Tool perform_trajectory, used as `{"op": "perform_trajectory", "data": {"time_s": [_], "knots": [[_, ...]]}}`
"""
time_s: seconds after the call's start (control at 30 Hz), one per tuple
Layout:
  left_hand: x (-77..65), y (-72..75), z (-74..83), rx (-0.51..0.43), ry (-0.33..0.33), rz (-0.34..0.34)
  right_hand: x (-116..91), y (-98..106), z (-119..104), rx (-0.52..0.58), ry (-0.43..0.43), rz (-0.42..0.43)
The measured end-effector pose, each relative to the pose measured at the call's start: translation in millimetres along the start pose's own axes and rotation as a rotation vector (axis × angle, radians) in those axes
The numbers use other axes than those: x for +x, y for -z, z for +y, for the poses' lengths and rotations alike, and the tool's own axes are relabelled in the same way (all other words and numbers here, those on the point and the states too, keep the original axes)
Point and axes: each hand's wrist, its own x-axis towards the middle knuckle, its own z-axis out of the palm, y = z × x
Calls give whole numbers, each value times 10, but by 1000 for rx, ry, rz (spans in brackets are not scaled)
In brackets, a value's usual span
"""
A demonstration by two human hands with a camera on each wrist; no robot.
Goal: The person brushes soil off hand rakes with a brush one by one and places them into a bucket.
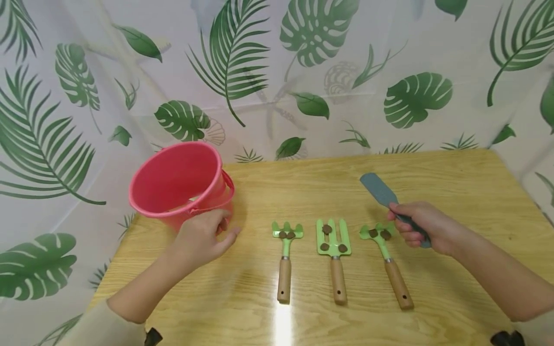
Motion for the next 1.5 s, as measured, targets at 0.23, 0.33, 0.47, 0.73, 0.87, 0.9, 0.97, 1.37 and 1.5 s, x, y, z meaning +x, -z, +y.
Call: {"op": "perform_trajectory", "data": {"time_s": [0.23, 0.33, 0.47, 0.73, 0.87, 0.9, 0.97, 1.37, 1.5], "knots": [[0, -100, 96, 29, 40, -76, 16, -12, -3, -5, -7, 3], [6, -144, 144, 20, 46, -92, 18, -16, -3, -1, -10, 6], [-1, -208, 199, 7, 42, -97, 22, -25, -7, 3, -10, 14], [-17, -300, 282, -29, 95, -203, 20, -17, 0, -3, -9, 13], [-24, -361, 323, -19, 94, -230, 17, -11, 4, 1, -10, 5], [-25, -374, 331, -13, 93, -230, 15, -12, 3, 2, -8, 3], [-24, -397, 353, -11, 103, -253, 9, -12, 3, 3, -4, 1], [-25, -513, 536, -51, 181, -420, 15, -24, 11, -16, -29, 10], [-25, -552, 580, -45, 214, -474, 3, -11, 16, -24, -29, 15]]}}
